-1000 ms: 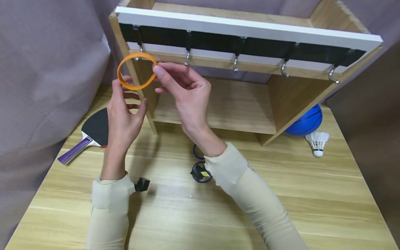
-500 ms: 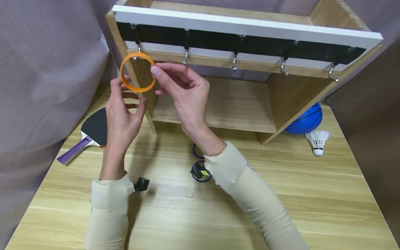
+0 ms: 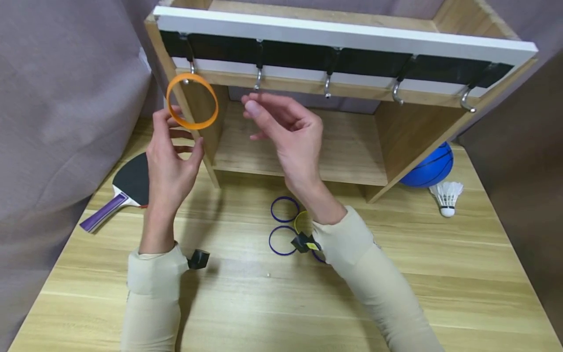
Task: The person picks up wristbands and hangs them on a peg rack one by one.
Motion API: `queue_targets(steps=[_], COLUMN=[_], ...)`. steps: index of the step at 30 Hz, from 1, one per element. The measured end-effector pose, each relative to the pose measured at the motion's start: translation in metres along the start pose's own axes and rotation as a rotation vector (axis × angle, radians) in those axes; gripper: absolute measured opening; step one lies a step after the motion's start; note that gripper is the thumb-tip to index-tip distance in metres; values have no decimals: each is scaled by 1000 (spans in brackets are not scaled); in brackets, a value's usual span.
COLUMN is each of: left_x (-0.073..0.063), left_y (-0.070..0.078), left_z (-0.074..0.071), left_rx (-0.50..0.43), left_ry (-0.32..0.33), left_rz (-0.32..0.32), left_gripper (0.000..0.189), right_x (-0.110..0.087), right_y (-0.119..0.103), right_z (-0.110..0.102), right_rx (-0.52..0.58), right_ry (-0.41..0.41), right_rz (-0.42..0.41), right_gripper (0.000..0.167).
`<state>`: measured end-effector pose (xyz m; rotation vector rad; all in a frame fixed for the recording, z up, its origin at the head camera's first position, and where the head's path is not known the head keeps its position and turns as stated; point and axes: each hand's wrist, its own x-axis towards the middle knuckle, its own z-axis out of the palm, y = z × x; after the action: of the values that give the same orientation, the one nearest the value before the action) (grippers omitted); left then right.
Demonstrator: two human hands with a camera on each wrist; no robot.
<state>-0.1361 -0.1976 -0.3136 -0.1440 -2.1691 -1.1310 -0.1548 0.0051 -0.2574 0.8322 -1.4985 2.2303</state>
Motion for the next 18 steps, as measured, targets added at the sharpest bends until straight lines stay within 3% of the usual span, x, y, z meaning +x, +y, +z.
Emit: queue_targets(steps=[5, 8, 13, 15, 18], left_x=[-1, -3, -2, -1, 0], left_y=[0, 0, 0, 1, 1], left_z=[1, 2, 2, 1, 0], left_rx=[-4, -7, -6, -4, -6], left_ry=[0, -4, -2, -2, 2], left_rz=[-2, -9, -6, -6, -12], left_gripper=[53, 53, 54, 54, 56], right_x=[-15, -29, -59, -70, -82], right_y=[-27, -41, -51, -52, -51], right_z=[-41, -79, -133, -146, -160], right_rx=[-191, -379, -808, -934, -1030], right_ry=[-112, -208, -427, -500, -571], right_rz=[70, 232, 442, 458, 448], right_gripper=[12, 11, 14, 15, 13])
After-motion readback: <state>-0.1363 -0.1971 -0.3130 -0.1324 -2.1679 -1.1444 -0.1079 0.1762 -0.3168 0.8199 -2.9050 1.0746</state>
